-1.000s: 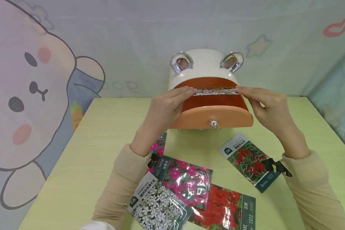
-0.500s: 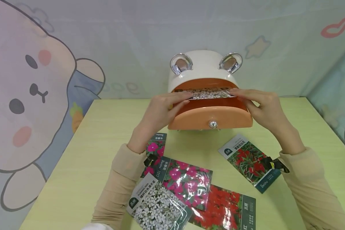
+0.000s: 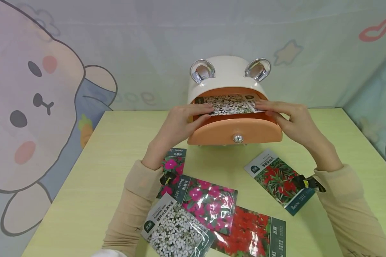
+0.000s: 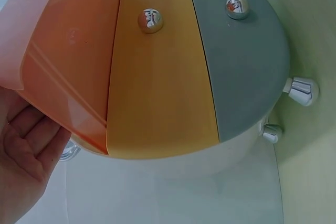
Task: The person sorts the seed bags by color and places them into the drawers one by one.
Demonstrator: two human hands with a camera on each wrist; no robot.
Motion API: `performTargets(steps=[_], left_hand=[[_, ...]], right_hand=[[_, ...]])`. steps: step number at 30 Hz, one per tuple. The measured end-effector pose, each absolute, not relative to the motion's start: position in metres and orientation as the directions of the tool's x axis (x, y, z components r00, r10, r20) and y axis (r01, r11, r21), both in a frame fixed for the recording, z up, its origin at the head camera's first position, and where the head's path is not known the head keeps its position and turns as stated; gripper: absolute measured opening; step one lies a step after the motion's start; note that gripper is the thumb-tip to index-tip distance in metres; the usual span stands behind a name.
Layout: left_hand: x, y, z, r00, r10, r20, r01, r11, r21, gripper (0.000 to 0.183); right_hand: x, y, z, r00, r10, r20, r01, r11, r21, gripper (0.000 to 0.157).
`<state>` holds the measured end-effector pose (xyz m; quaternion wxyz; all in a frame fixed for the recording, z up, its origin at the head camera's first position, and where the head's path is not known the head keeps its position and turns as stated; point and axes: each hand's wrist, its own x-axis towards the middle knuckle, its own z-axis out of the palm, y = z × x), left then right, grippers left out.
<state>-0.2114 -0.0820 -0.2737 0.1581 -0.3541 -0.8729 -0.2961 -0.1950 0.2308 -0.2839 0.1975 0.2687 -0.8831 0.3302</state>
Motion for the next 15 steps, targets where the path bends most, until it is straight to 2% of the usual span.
performTargets(steps=[9, 15], left_hand=[[-0.2118, -0.0832, -0.2748, -0.735, 0.504, 0.455, 0.678, 0.53, 0.509, 0.029], [-0.2118, -0.0843, -0.2756, -0.735, 0.504, 0.453, 0.677, 0.518, 0.523, 0.029]], right_hand=[[-0.191, 0.2337, -0.2835, -0.816, -0.335, 0.471, -0.564, 0.637, -0.526, 0.037], [-0.1888, 0.2338, -0.2827, -0.836, -0.304, 0.457, -0.533, 0.65, -0.542, 0.037]])
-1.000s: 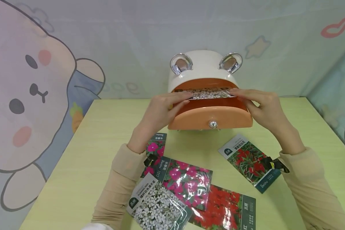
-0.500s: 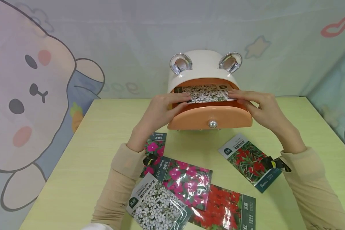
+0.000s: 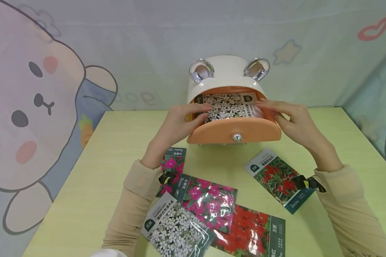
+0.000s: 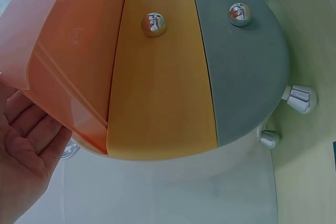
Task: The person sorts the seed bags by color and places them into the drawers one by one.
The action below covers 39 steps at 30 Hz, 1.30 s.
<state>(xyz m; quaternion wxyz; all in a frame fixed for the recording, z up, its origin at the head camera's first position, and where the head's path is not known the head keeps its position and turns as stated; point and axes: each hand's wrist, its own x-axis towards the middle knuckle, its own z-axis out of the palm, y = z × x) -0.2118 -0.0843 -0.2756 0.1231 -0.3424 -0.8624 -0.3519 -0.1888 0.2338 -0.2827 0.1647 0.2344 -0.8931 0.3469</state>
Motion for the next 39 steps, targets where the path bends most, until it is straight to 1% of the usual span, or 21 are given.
performTargets(steps=[5, 9, 14, 16, 18, 23, 25, 28, 35, 39], left_hand=[[-0.21, -0.088, -0.276, -0.734, 0.497, 0.463, 0.678, 0.495, 0.543, 0.029], [-0.206, -0.091, -0.276, -0.721, 0.494, 0.487, 0.693, 0.484, 0.535, 0.028], [-0.201, -0.098, -0.279, -0.689, 0.498, 0.527, 0.725, 0.468, 0.506, 0.028], [-0.198, -0.101, -0.28, -0.68, 0.498, 0.537, 0.733, 0.466, 0.495, 0.028], [-0.195, -0.104, -0.281, -0.677, 0.495, 0.545, 0.736, 0.468, 0.489, 0.028], [-0.185, -0.111, -0.282, -0.661, 0.481, 0.576, 0.749, 0.467, 0.47, 0.029], [-0.181, -0.113, -0.282, -0.645, 0.482, 0.593, 0.762, 0.463, 0.453, 0.03], [-0.173, -0.116, -0.282, -0.621, 0.485, 0.616, 0.78, 0.465, 0.419, 0.031], [-0.155, -0.121, -0.281, -0.553, 0.502, 0.665, 0.821, 0.466, 0.33, 0.034], [-0.144, -0.125, -0.282, -0.521, 0.517, 0.679, 0.835, 0.475, 0.278, 0.037]], right_hand=[[-0.184, 0.236, -0.281, -0.851, -0.275, 0.447, -0.504, 0.666, -0.551, 0.035], [-0.179, 0.238, -0.282, -0.832, -0.273, 0.483, -0.525, 0.667, -0.529, 0.033], [-0.172, 0.237, -0.282, -0.792, -0.28, 0.542, -0.566, 0.67, -0.481, 0.034], [-0.169, 0.236, -0.282, -0.765, -0.279, 0.581, -0.589, 0.668, -0.455, 0.034], [-0.167, 0.235, -0.282, -0.722, -0.261, 0.641, -0.618, 0.66, -0.427, 0.035], [-0.156, 0.231, -0.283, -0.592, -0.18, 0.785, -0.673, 0.646, -0.36, 0.035], [-0.15, 0.229, -0.282, -0.567, -0.159, 0.808, -0.679, 0.646, -0.349, 0.035], [-0.138, 0.224, -0.279, -0.566, -0.142, 0.812, -0.677, 0.642, -0.36, 0.034], [-0.11, 0.208, -0.275, -0.604, -0.105, 0.79, -0.665, 0.613, -0.427, 0.033], [-0.098, 0.201, -0.277, -0.596, -0.124, 0.794, -0.686, 0.593, -0.422, 0.033]])
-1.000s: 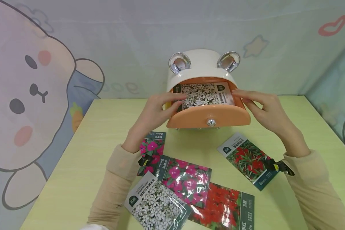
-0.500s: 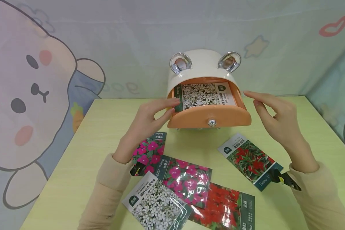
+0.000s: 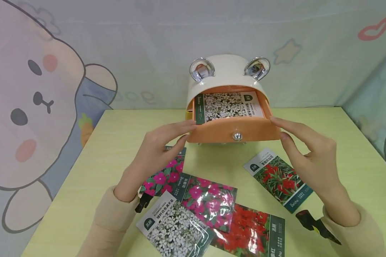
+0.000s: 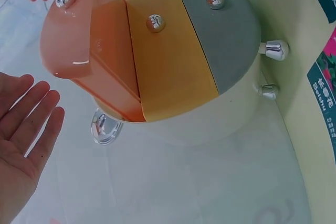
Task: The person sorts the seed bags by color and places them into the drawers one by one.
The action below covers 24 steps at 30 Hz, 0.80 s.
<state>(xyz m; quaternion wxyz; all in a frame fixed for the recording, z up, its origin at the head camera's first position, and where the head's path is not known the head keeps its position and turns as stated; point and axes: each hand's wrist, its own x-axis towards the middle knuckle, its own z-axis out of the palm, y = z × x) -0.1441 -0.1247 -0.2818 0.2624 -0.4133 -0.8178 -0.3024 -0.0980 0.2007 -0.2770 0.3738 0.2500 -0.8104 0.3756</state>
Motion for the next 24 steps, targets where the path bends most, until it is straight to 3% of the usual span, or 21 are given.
performTargets(steps=[10, 14, 24], left_hand=[[-0.116, -0.132, -0.284, -0.408, 0.598, 0.69, 0.88, 0.459, 0.122, 0.031], [-0.104, -0.135, -0.286, -0.377, 0.64, 0.669, 0.889, 0.453, 0.068, 0.028], [-0.075, -0.145, -0.296, -0.387, 0.717, 0.579, 0.874, 0.485, -0.016, 0.032]], right_hand=[[-0.069, 0.184, -0.284, -0.59, -0.247, 0.769, -0.742, 0.54, -0.396, 0.03], [-0.059, 0.176, -0.285, -0.581, -0.309, 0.753, -0.768, 0.514, -0.382, 0.036], [-0.037, 0.154, -0.292, -0.568, -0.385, 0.728, -0.774, 0.55, -0.313, 0.04]])
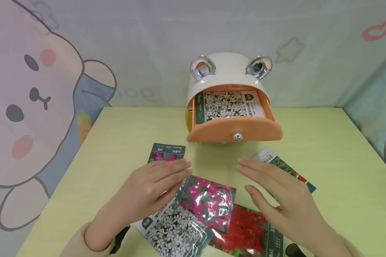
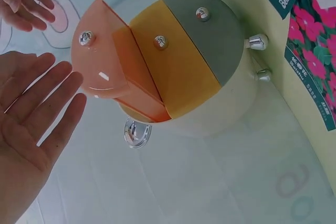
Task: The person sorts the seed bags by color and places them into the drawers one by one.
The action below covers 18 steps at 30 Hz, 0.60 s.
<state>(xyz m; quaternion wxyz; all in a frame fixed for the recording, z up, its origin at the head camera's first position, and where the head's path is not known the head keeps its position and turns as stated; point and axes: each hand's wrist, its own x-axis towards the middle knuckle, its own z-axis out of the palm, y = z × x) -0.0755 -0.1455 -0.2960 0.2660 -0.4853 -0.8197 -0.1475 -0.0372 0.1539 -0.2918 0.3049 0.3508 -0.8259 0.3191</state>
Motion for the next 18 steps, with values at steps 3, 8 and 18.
performTargets(steps=[3, 8, 18], left_hand=[[-0.07, -0.148, -0.3, -0.404, 0.736, 0.544, 0.867, 0.497, -0.027, 0.033], [-0.06, -0.151, -0.311, -0.409, 0.747, 0.524, 0.866, 0.499, -0.035, 0.035], [-0.043, -0.16, -0.332, -0.525, 0.796, 0.301, 0.836, 0.548, 0.011, 0.044]], right_hand=[[-0.031, 0.151, -0.297, -0.617, -0.433, 0.657, -0.739, 0.606, -0.295, 0.037], [-0.025, 0.145, -0.306, -0.699, -0.524, 0.486, -0.686, 0.683, -0.251, 0.037], [-0.02, 0.117, -0.328, -0.662, -0.696, 0.279, -0.747, 0.643, -0.169, 0.041]])
